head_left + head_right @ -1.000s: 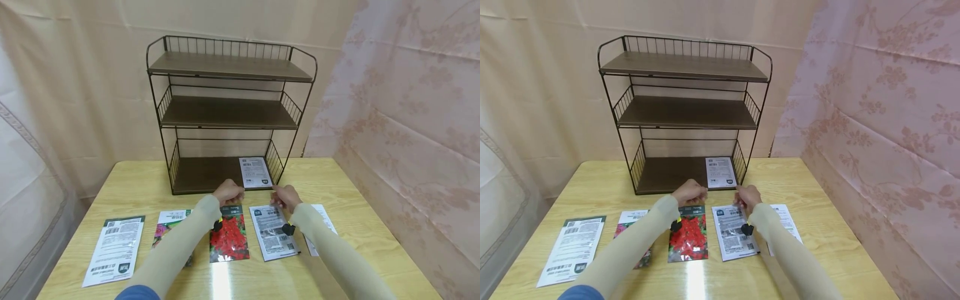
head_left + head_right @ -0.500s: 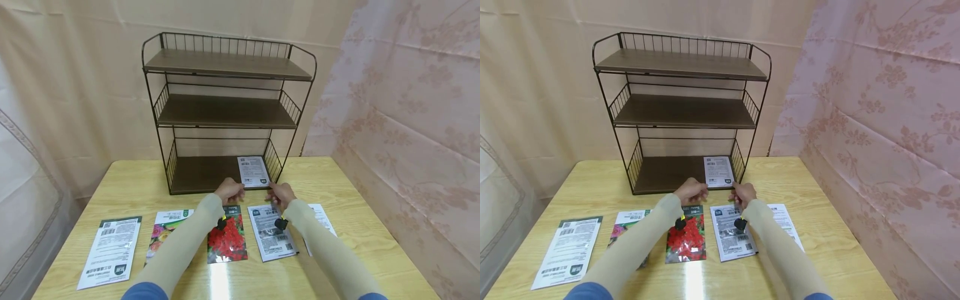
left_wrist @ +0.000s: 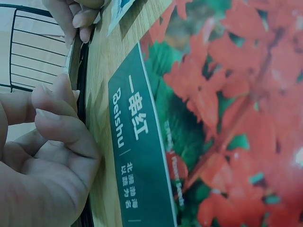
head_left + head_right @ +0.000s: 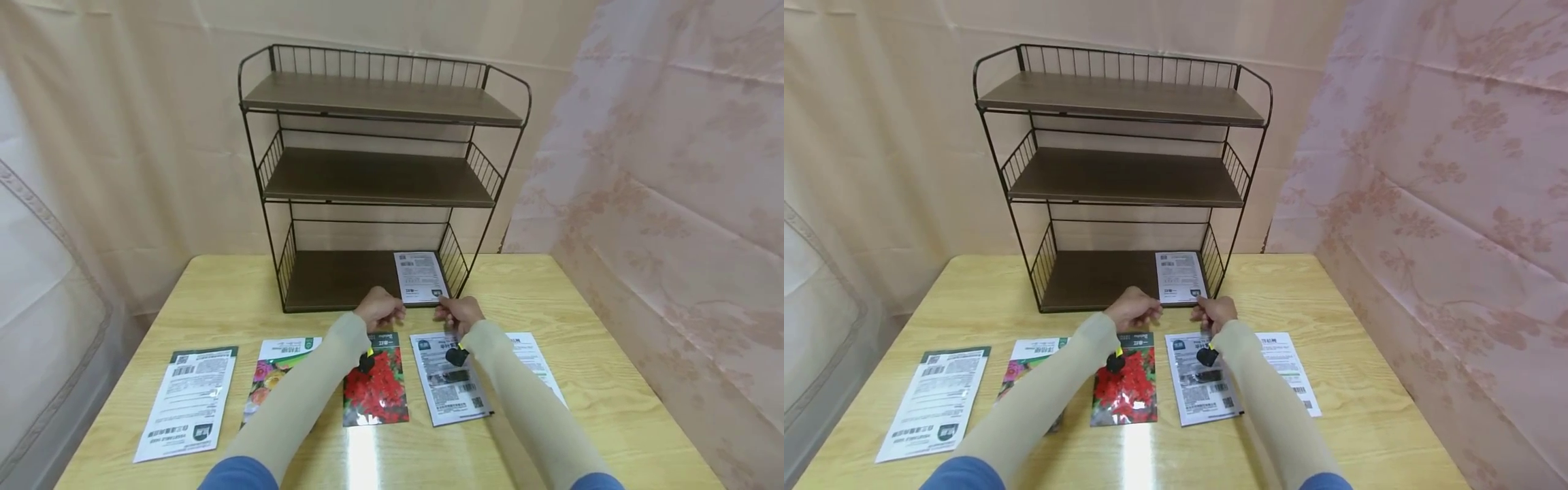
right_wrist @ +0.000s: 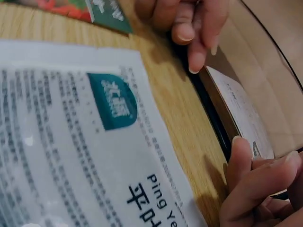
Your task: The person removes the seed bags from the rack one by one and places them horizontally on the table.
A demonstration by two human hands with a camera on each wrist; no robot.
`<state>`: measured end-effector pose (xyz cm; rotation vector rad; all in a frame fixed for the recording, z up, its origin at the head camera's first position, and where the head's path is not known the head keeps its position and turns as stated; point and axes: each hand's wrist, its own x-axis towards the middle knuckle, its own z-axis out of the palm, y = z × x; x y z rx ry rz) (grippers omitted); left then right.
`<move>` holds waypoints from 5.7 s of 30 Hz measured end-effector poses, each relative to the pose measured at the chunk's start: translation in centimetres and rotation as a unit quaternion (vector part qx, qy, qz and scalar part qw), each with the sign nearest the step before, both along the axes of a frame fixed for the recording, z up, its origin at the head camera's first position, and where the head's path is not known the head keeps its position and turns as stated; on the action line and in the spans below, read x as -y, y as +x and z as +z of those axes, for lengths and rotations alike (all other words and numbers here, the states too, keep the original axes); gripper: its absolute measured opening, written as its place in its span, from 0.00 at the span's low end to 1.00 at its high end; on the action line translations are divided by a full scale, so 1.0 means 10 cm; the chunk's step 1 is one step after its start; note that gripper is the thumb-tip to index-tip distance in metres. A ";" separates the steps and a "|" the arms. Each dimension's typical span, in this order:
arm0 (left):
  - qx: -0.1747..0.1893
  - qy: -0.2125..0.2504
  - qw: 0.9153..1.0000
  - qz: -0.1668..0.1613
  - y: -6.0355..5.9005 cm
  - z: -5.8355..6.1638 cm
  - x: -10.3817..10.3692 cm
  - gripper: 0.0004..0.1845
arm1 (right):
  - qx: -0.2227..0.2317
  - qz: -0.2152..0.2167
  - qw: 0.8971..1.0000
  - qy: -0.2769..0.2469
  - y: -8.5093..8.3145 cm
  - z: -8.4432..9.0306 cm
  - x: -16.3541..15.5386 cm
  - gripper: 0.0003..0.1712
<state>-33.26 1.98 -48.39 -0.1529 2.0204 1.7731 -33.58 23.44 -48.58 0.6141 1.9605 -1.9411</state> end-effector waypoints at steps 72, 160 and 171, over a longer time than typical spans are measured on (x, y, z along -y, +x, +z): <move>-0.111 -0.099 0.985 -0.089 0.96 0.29 -0.17 0.16 | -0.100 0.109 0.988 0.048 1.00 0.12 -0.44 0.16; -0.107 -0.156 0.960 -0.208 1.21 0.15 -2.45 0.16 | -0.083 -0.058 0.992 0.075 2.08 0.17 -2.46 0.11; -0.127 -0.185 0.949 -0.223 1.23 0.13 -2.61 0.18 | -0.074 -0.059 0.992 0.084 2.05 0.10 -2.63 0.12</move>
